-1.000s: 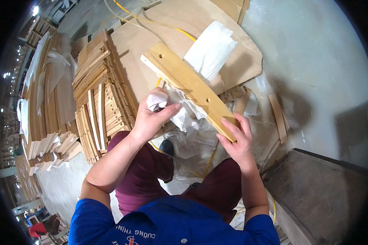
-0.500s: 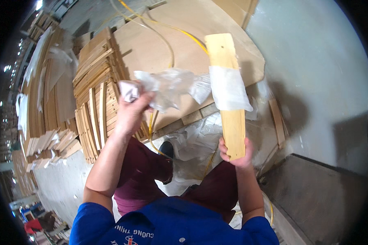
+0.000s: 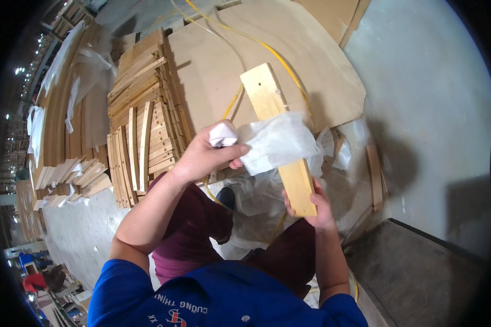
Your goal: The person wipes the edges and surfaces of wooden furniture components using a white cloth. They handle several small wooden strips and larger curved panels, rubbing them individually before placing them on a roller conveyor or stacking them.
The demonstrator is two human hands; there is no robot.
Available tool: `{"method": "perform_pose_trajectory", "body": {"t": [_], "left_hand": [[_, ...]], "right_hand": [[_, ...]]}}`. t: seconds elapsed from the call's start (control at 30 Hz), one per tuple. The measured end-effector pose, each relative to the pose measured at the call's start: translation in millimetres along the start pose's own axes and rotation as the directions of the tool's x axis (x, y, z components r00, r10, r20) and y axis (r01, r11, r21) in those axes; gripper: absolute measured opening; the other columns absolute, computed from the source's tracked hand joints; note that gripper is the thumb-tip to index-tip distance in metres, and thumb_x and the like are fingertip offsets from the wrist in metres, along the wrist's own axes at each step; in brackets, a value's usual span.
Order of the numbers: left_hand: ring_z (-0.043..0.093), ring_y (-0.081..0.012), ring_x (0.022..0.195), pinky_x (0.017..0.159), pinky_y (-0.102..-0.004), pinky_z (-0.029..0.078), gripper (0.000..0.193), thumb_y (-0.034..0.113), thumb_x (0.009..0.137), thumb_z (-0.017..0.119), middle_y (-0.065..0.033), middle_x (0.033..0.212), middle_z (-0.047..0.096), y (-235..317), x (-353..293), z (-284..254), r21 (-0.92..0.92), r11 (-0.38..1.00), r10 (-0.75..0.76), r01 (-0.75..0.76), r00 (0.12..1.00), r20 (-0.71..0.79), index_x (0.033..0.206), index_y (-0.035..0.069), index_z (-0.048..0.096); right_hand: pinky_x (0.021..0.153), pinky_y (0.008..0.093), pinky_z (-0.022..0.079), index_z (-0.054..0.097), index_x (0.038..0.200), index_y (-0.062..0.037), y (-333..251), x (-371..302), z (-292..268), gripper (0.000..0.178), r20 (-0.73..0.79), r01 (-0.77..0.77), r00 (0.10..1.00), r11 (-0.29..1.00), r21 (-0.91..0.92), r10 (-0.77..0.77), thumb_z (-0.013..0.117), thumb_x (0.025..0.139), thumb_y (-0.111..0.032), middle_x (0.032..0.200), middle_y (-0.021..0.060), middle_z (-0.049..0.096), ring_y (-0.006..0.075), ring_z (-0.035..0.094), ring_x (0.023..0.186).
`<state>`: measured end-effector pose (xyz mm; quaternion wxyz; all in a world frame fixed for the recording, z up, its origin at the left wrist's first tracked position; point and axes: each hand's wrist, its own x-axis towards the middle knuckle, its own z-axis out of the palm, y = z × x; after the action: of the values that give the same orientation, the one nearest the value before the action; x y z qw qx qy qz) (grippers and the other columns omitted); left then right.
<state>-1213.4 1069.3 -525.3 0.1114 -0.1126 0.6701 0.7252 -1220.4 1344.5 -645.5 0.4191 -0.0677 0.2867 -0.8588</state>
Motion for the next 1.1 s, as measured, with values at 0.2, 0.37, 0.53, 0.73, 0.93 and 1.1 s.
{"method": "perform_pose_trajectory", "body": {"t": [0.2,0.37,0.53,0.73,0.93,1.1], "left_hand": [[0.056,-0.0068,0.056,0.053,-0.0218,0.046,0.016,0.005,0.079,0.067,-0.0025,0.070,0.060,9,-20,-10,0.250,0.968,-0.069,-0.003,0.959,0.275,0.078,0.005,0.051],[0.060,-0.0260,0.075,0.065,-0.0327,0.046,0.021,0.010,0.071,0.068,-0.0094,0.076,0.060,-9,-25,-1,0.637,0.735,-0.291,-0.232,0.741,0.605,0.086,0.004,0.054],[0.056,-0.0286,0.095,0.078,-0.0353,0.044,0.022,0.002,0.067,0.064,-0.0134,0.121,0.049,-18,-28,11,0.719,0.619,-0.174,-0.317,0.837,0.519,0.087,0.001,0.054],[0.060,-0.0234,0.080,0.068,-0.0314,0.047,0.022,0.005,0.069,0.072,-0.0114,0.087,0.061,-14,-28,-2,0.619,0.748,0.032,-0.239,0.945,0.325,0.071,0.004,0.050],[0.054,-0.0162,0.074,0.066,-0.0289,0.045,0.028,0.007,0.071,0.072,-0.0099,0.083,0.057,-20,-33,-12,0.498,0.865,0.032,-0.059,0.997,0.064,0.071,0.005,0.045],[0.051,-0.0148,0.073,0.065,-0.0265,0.042,0.029,0.010,0.073,0.071,-0.0090,0.081,0.056,-24,-26,-15,0.544,0.839,0.020,-0.018,1.000,0.002,0.070,0.006,0.043]], "right_hand": [[0.082,0.0244,0.045,0.049,0.123,-0.0012,4,10,-59,0.051,-0.268,0.086,0.835,0.595,-0.799,-0.480,0.067,0.076,-0.001,0.108,0.0095,0.057,0.0138,0.056,0.094],[0.090,0.0321,0.043,0.050,0.121,0.0007,-41,55,-130,0.050,-0.249,0.019,0.649,0.342,-0.939,-0.719,0.068,0.075,-0.007,0.116,0.0155,0.056,0.0217,0.054,0.106],[0.089,0.0369,0.042,0.052,0.118,-0.0052,-101,84,-154,0.040,-0.055,-0.241,0.541,-0.092,-0.966,-0.839,0.060,0.083,-0.023,0.106,0.0201,0.056,0.0319,0.054,0.102],[0.060,0.0405,0.047,0.055,0.083,-0.0109,-4,-4,-215,0.009,-0.315,-0.555,0.606,-0.105,-0.825,-0.731,0.058,0.078,-0.018,0.072,0.0111,0.061,0.0313,0.061,0.064],[0.097,0.0515,0.032,0.035,0.132,-0.0097,-29,-96,-306,0.061,-0.577,-0.975,0.030,0.102,-0.195,-0.816,0.059,0.078,-0.026,0.137,0.0148,0.032,0.0369,0.035,0.121],[0.097,0.0565,0.028,0.024,0.138,-0.0140,-77,-128,-336,0.073,-0.700,-0.998,-0.055,0.059,0.019,-0.712,0.061,0.078,-0.033,0.138,0.0120,0.031,0.0340,0.033,0.124]]}}
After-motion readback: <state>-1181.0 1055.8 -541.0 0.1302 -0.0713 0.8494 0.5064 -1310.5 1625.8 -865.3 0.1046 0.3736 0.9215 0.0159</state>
